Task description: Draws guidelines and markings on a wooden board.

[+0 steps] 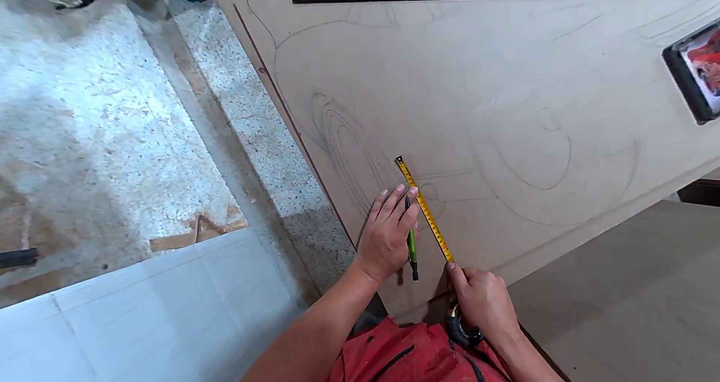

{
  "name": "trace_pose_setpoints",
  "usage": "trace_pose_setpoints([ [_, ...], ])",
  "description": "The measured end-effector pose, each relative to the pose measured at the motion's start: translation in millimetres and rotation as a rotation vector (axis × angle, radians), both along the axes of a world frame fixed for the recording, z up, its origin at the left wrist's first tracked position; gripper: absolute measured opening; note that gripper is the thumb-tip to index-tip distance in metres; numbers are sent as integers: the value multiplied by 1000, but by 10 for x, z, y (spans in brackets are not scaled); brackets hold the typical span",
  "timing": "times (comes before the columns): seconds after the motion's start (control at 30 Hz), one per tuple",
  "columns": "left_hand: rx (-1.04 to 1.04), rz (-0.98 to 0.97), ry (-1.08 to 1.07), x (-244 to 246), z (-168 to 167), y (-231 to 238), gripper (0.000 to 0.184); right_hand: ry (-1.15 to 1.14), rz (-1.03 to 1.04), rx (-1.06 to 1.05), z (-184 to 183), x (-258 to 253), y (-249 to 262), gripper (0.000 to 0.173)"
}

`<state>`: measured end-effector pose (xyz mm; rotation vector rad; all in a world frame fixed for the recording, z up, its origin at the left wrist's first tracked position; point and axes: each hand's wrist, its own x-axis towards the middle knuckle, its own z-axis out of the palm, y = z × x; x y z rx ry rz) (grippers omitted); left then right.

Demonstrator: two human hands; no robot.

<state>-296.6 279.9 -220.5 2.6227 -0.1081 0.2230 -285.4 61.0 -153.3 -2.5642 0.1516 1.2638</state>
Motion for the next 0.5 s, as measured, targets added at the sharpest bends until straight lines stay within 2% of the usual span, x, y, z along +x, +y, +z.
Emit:
trace_pose_setpoints([
  [0.5,15,3,1,30,-4,-1,36,19,80,-68,-1,31,59,62],
])
